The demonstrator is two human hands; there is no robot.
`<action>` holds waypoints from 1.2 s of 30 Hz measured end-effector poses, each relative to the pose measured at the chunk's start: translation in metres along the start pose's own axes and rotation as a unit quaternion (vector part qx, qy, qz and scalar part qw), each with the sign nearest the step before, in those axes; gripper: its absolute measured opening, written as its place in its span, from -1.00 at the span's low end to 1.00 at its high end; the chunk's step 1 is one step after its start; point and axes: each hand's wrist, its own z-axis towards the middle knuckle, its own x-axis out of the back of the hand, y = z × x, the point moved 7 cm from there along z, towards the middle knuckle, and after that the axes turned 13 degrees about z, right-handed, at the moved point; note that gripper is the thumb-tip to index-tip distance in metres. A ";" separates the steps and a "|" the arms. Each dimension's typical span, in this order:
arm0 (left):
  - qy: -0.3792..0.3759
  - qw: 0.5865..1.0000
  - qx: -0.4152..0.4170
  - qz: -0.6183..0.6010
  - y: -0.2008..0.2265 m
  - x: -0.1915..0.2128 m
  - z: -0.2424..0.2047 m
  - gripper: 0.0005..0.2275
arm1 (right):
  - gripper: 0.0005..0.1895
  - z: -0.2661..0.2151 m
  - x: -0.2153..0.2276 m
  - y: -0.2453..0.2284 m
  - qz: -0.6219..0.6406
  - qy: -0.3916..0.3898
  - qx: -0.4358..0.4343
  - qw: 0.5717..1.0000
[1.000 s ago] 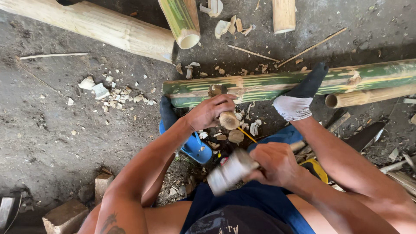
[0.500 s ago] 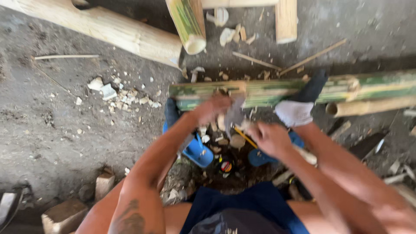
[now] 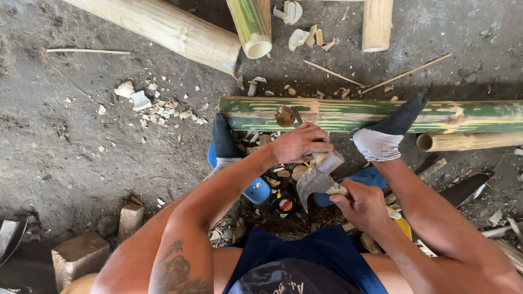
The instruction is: The person uses a hammer and chisel to carve a hole into a bamboo pole. They periodically test the fit of a smaller bamboo piece into the carved area and mark the pole with a pencil.
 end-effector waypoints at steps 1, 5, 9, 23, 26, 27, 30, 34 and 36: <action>-0.003 1.000 0.001 -0.005 -0.002 0.001 -0.001 -0.36 | -0.58 0.000 0.001 -0.001 0.009 0.001 0.009 1.000; 0.006 1.000 -0.012 -0.002 -0.006 0.005 -0.007 -0.32 | -0.65 0.001 -0.006 -0.003 0.033 0.019 0.053 0.998; 0.010 1.000 -0.018 -0.014 -0.012 0.012 -0.001 -0.30 | -0.65 0.009 0.000 0.005 -0.027 0.050 -0.002 0.998; 0.005 0.995 0.036 -0.090 -0.027 0.032 -0.008 -0.36 | -0.77 0.036 -0.005 0.023 0.042 0.049 0.022 0.998; 0.007 0.991 0.068 -0.116 -0.042 0.034 -0.010 -0.42 | -0.71 0.049 -0.011 0.021 0.037 0.044 0.091 0.994; 0.006 0.986 0.098 -0.133 -0.046 0.032 -0.011 -0.45 | -0.69 0.051 -0.013 0.018 0.033 0.044 0.115 0.992; -0.184 0.964 0.177 -0.071 -0.053 -0.001 -0.008 -0.60 | -0.74 0.069 -0.026 0.052 0.067 -0.015 -0.111 0.991; -0.191 0.965 0.004 0.180 -0.013 -0.020 -0.013 -0.42 | -0.65 0.042 -0.022 0.029 0.073 0.008 0.009 0.997; -0.174 0.978 0.094 0.058 -0.023 -0.005 -0.021 -0.43 | -0.60 0.023 -0.021 0.019 0.091 0.000 0.022 0.996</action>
